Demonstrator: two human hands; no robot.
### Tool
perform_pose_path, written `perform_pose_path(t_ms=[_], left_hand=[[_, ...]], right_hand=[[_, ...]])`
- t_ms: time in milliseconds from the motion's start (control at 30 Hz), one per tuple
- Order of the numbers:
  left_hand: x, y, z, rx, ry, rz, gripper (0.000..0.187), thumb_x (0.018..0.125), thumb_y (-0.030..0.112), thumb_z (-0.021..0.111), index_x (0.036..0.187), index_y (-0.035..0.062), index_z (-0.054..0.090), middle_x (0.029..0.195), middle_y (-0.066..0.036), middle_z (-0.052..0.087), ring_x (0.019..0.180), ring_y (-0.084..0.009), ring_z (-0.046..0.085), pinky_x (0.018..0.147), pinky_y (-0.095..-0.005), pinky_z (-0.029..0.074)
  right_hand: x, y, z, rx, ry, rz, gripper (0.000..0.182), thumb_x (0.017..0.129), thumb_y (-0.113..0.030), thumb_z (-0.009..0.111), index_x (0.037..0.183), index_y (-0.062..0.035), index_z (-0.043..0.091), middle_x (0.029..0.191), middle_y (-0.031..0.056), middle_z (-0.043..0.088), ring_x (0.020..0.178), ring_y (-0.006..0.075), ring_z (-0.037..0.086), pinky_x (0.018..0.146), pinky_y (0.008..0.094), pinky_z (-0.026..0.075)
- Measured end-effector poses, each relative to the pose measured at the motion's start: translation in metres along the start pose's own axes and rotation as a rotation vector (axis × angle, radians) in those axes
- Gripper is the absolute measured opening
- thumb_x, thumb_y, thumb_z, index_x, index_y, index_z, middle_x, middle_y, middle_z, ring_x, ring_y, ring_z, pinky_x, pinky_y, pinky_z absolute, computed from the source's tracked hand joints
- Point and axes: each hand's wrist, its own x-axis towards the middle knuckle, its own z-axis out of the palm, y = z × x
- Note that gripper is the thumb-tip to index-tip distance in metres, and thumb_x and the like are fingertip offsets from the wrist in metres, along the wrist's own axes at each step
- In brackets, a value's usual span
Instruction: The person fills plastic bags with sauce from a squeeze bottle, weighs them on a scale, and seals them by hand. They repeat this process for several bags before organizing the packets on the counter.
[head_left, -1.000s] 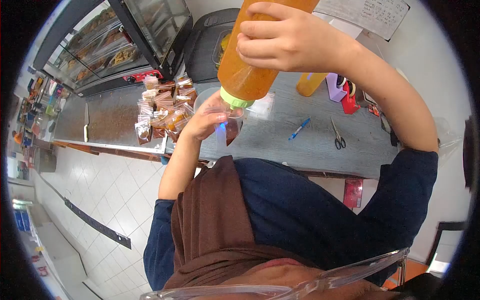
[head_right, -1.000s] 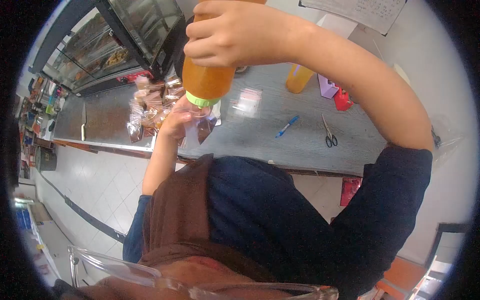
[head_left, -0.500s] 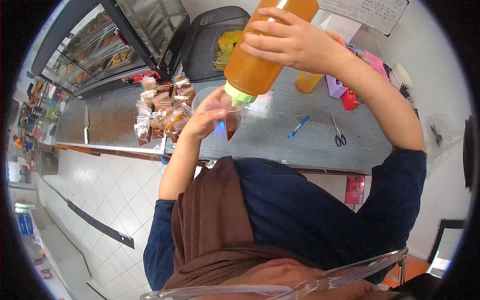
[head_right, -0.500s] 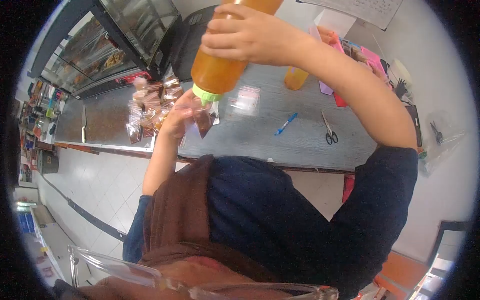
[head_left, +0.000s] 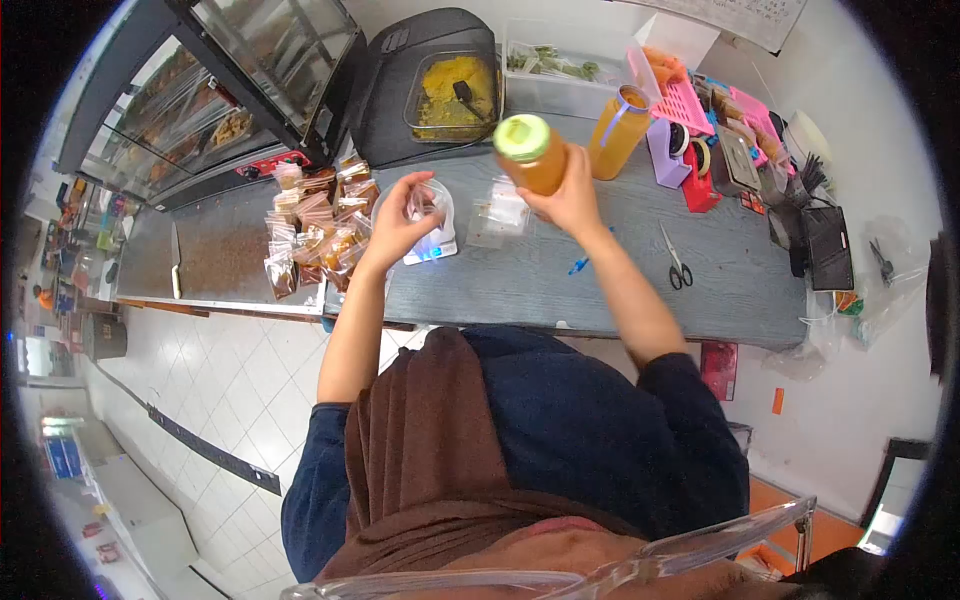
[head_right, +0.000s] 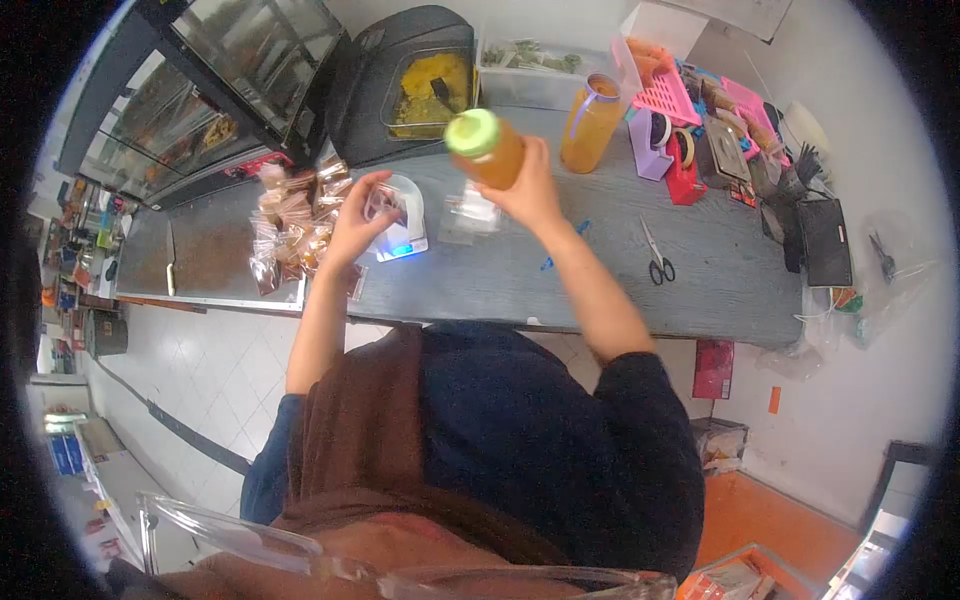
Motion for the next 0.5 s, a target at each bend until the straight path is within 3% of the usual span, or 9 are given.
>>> perform_pose_path(t_ms=[33,67,100,167,200,300,433,467,500], left_hand=[[0.007,-0.014,-0.001,0.079,0.009,0.016,0.058,0.074,0.005,0.069,0.128,0.0036,0.048,0.098,-0.004,0.055,0.092,-0.0111,0.053,0.084,-0.0246,0.044],[0.013,-0.022,-0.002,0.252,-0.021,0.011,0.061,0.070,0.008,0.070,0.127,0.0025,0.049,0.104,-0.009,0.058,0.096,-0.0186,0.057,0.088,-0.0287,0.045],[0.020,-0.032,-0.003,0.344,-0.044,0.025,0.064,0.069,0.009,0.071,0.128,0.0030,0.047,0.109,-0.010,0.057,0.101,-0.0204,0.056,0.091,-0.0303,0.043],[0.030,-0.056,-0.002,0.527,-0.094,0.057,0.069,0.068,0.010,0.073,0.131,0.0041,0.045,0.119,-0.012,0.056,0.111,-0.0240,0.054,0.097,-0.0334,0.041],[0.032,-0.062,0.001,0.562,-0.106,0.026,0.075,0.067,0.012,0.073,0.135,0.0050,0.041,0.131,-0.015,0.050,0.120,-0.0310,0.050,0.103,-0.0378,0.037],[0.034,-0.074,0.004,0.703,0.049,0.315,0.074,0.068,0.014,0.068,0.136,0.0055,0.040,0.130,-0.016,0.050,0.108,-0.0310,0.057,0.094,-0.0378,0.044],[0.011,-0.011,0.025,0.021,-0.098,-0.008,0.074,0.075,0.006,0.060,0.142,0.0074,0.029,0.133,-0.015,0.046,0.107,-0.0234,0.058,0.090,-0.0347,0.046],[0.002,0.002,0.033,-0.162,-0.157,-0.058,0.074,0.076,0.004,0.057,0.143,0.0077,0.026,0.132,-0.015,0.047,0.106,-0.0217,0.058,0.089,-0.0341,0.047],[-0.007,0.012,0.042,-0.348,-0.213,-0.108,0.073,0.078,0.002,0.054,0.144,0.0080,0.024,0.131,-0.015,0.047,0.105,-0.0200,0.058,0.088,-0.0334,0.047]], right_hand=[[-0.008,0.013,0.007,0.008,0.066,0.051,0.085,0.056,-0.026,0.087,0.122,0.0018,0.040,0.116,0.0192,0.045,0.112,0.0365,0.046,0.096,0.0436,0.038],[-0.016,0.026,0.012,0.017,0.132,0.103,0.087,0.056,-0.027,0.087,0.123,0.0025,0.038,0.116,0.0199,0.043,0.112,0.0372,0.045,0.096,0.0446,0.038],[-0.022,0.037,0.016,0.024,0.199,0.155,0.089,0.057,-0.027,0.087,0.124,0.0031,0.036,0.116,0.0206,0.042,0.112,0.0380,0.044,0.096,0.0455,0.038],[-0.033,0.060,0.020,0.034,0.218,0.204,0.092,0.059,-0.029,0.086,0.127,0.0039,0.034,0.121,0.0218,0.041,0.116,0.0374,0.043,0.098,0.0439,0.037],[-0.036,0.066,0.021,0.043,0.225,0.209,0.094,0.059,-0.030,0.087,0.128,0.0041,0.033,0.123,0.0223,0.040,0.118,0.0375,0.042,0.098,0.0434,0.037],[-0.038,0.080,0.019,0.092,0.280,0.218,0.098,0.063,-0.033,0.085,0.134,0.0040,0.029,0.130,0.0232,0.037,0.122,0.0373,0.039,0.101,0.0434,0.035],[-0.043,0.027,-0.001,-0.190,0.521,0.000,0.092,0.072,-0.034,0.080,0.138,0.0022,0.027,0.137,0.0231,0.032,0.125,0.0356,0.038,0.103,0.0444,0.033],[-0.044,-0.007,-0.006,-0.150,0.480,-0.145,0.071,0.075,-0.028,0.077,0.130,0.0010,0.043,0.129,0.0186,0.044,0.124,0.0337,0.041,0.104,0.0427,0.032],[-0.045,-0.032,-0.013,-0.058,0.227,-0.230,0.061,0.075,-0.024,0.077,0.124,-0.0007,0.050,0.125,0.0169,0.048,0.120,0.0321,0.045,0.100,0.0417,0.036]])
